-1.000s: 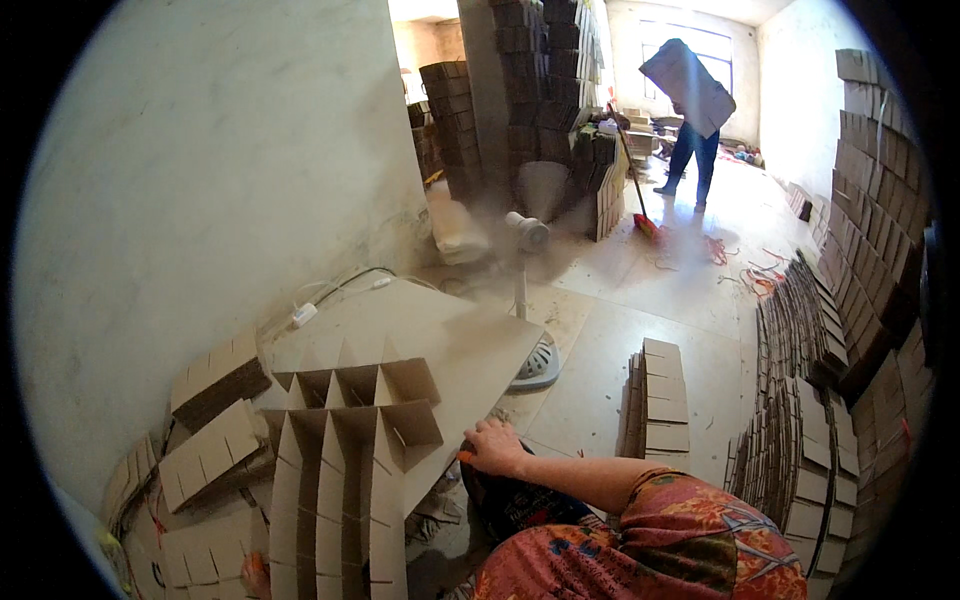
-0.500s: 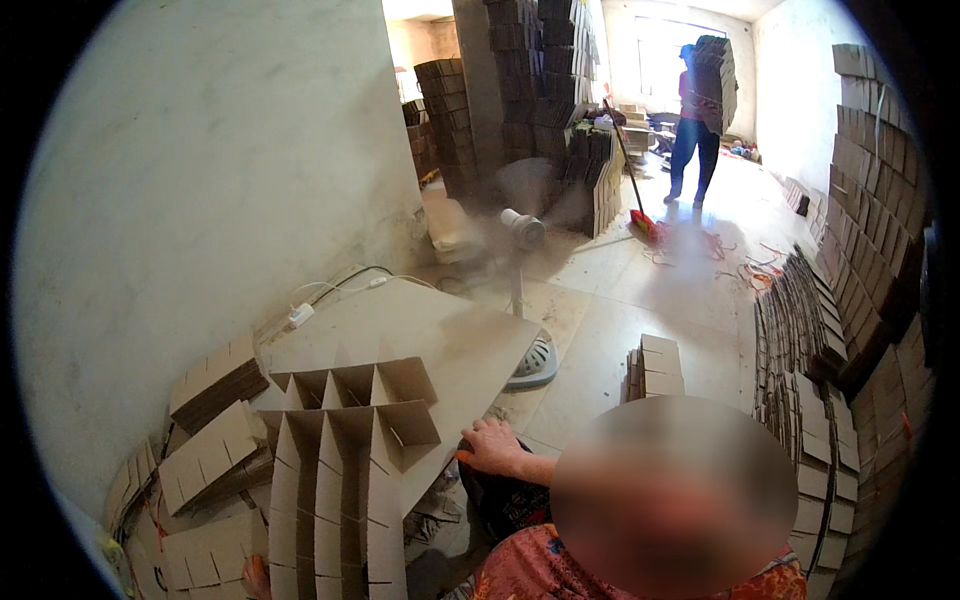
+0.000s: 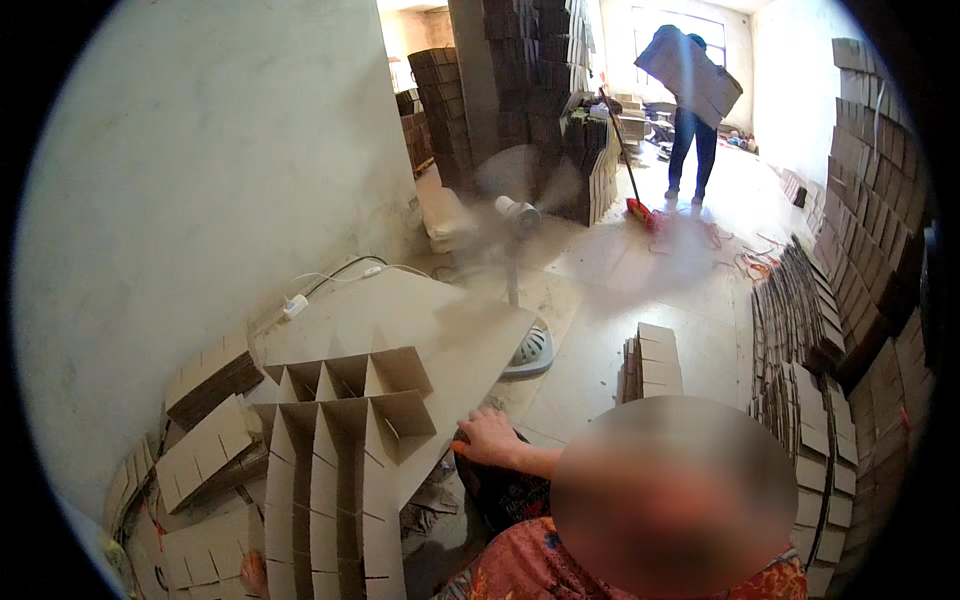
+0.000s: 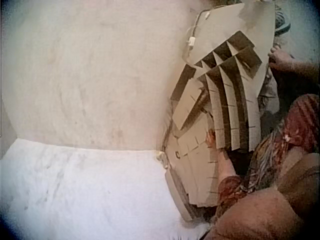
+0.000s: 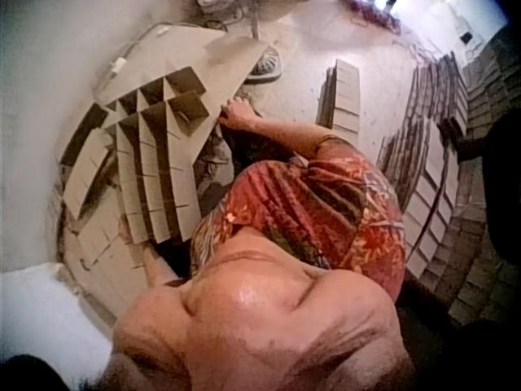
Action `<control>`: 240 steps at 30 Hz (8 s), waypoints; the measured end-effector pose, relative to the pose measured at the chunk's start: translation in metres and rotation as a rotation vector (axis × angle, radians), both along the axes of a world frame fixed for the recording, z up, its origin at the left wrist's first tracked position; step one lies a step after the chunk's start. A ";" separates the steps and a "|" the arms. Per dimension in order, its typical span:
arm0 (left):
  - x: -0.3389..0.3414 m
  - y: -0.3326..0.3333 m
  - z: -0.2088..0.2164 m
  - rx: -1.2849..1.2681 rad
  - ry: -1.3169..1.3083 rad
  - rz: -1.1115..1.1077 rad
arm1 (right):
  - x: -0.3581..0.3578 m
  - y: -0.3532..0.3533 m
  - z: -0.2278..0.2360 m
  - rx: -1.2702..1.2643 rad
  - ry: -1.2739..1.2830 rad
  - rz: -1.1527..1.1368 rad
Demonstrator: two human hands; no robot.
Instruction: The person sits on the floor and folds pre-cut cardboard sheets into multi-compartment dividers. They repeatedly pick up flat sheets, fold along scored lines, and place the finished dividers into a growing stack. Other workers are visible in the background moving materials.
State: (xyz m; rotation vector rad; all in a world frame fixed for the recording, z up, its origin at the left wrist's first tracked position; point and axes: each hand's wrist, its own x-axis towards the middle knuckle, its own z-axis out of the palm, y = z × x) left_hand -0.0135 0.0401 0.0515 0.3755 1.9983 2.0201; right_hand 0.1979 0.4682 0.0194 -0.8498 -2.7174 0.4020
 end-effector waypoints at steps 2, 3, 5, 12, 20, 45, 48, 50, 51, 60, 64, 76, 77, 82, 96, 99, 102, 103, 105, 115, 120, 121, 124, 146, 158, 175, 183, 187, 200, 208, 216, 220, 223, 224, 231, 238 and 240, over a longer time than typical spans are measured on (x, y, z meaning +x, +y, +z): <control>0.001 0.002 0.000 0.009 -0.004 -0.001 | 0.001 0.000 0.001 0.021 0.006 -0.002; 0.002 0.004 0.000 0.010 -0.007 -0.006 | 0.002 0.002 -0.001 0.018 0.010 0.002; 0.003 0.009 0.002 0.017 -0.014 -0.015 | 0.002 0.006 -0.005 0.013 0.019 0.008; 0.023 0.031 0.029 0.223 -0.218 -0.078 | 0.003 0.006 -0.002 -0.035 -0.037 0.024; -0.011 -0.001 -0.023 0.051 0.044 -0.023 | 0.002 0.004 -0.004 0.003 -0.014 0.018; -0.009 0.007 -0.007 -0.154 0.130 0.018 | 0.004 0.004 0.000 -0.019 0.002 0.007; -0.012 0.005 -0.009 -0.171 0.140 0.019 | 0.004 0.006 -0.005 -0.014 0.000 0.015; -0.013 0.003 -0.011 -0.181 0.149 0.021 | 0.004 0.007 -0.005 -0.012 0.004 0.010; -0.013 0.003 -0.011 -0.188 0.156 0.026 | 0.004 0.007 -0.005 -0.011 0.006 0.009; -0.035 -0.025 -0.031 -0.486 0.397 0.121 | 0.001 0.007 -0.017 -0.004 0.187 0.001; -0.065 -0.061 -0.016 -0.699 0.963 0.369 | -0.007 -0.005 -0.003 -0.032 0.596 0.123; 0.078 0.104 0.117 -0.459 1.428 -0.288 | -0.025 -0.106 0.142 -1.786 0.707 0.514; 0.079 0.113 0.115 -0.449 1.459 -0.376 | -0.031 -0.115 0.145 -1.714 0.841 0.312; 0.040 0.128 0.110 -0.385 1.362 -0.311 | -0.035 -0.070 0.143 -1.373 1.110 0.336; -0.137 0.135 0.084 -0.076 0.425 -0.013 | -0.045 -0.050 0.121 -0.647 0.604 0.420; -0.147 0.135 0.057 -0.228 0.354 -0.038 | -0.047 -0.044 0.074 -0.497 0.548 0.384; -0.152 0.130 0.048 -0.398 0.384 -0.007 | -0.044 -0.046 0.061 -0.638 0.580 0.397; -0.157 0.122 0.048 -0.450 0.433 0.031 | -0.043 -0.047 0.065 -0.678 0.505 0.418; -0.152 0.114 0.048 -0.503 0.584 0.183 | -0.041 -0.044 0.082 -0.747 0.354 0.452; 0.004 0.158 0.071 -0.926 0.784 -0.266 | -0.034 -0.040 0.118 -0.124 0.267 0.701; -0.004 0.155 0.064 -0.854 0.626 -0.307 | -0.026 -0.038 0.123 -0.149 0.166 0.697; -0.004 0.156 0.065 -0.805 0.564 -0.353 | -0.026 -0.040 0.122 -0.122 0.123 0.687; -0.008 0.155 0.061 -0.655 0.561 -0.395 | -0.028 -0.044 0.118 -0.099 0.092 0.697; -0.198 0.114 0.021 -1.341 0.931 0.068 | -0.071 0.005 0.065 0.040 0.307 0.615; -0.246 0.099 0.024 -0.788 0.666 0.107 | -0.086 -0.003 0.073 0.107 0.268 0.525; -0.052 0.155 0.115 -0.163 0.847 0.023 | -0.064 -0.058 0.144 -0.706 0.837 0.544; -0.144 0.134 0.082 -0.095 0.437 -0.024 | -0.044 -0.068 0.107 -0.683 0.644 0.418; -0.160 0.130 0.063 -0.259 0.405 -0.112 | -0.042 -0.044 0.003 -0.638 0.666 0.330; -0.017 0.145 0.088 -0.833 0.742 -0.257 | -0.047 -0.055 0.115 -0.091 0.433 0.654; -0.010 0.149 0.086 -0.861 0.495 -0.460 | -0.057 -0.055 0.102 0.075 0.080 0.823; -0.149 0.083 0.057 -0.902 0.664 0.221 | -0.066 -0.028 0.080 0.093 0.205 0.710; -0.181 0.104 0.023 -1.052 1.108 0.234 | -0.075 -0.024 0.077 -0.004 0.291 0.672; -0.218 0.118 0.005 -0.944 1.130 0.293 | -0.080 -0.025 0.076 0.029 0.302 0.657; -0.223 0.121 0.006 -0.831 0.783 0.188 | -0.079 -0.024 0.074 0.035 0.285 0.647; -0.216 0.110 0.050 -0.654 0.981 0.268 | -0.081 -0.036 0.092 0.220 0.450 0.594; -0.016 0.155 0.093 -0.294 1.441 -0.071 | -0.078 -0.074 0.128 -1.467 0.660 0.440; 0.029 0.144 0.077 -0.135 1.374 -0.273 | -0.077 -0.096 0.157 -1.587 0.538 0.263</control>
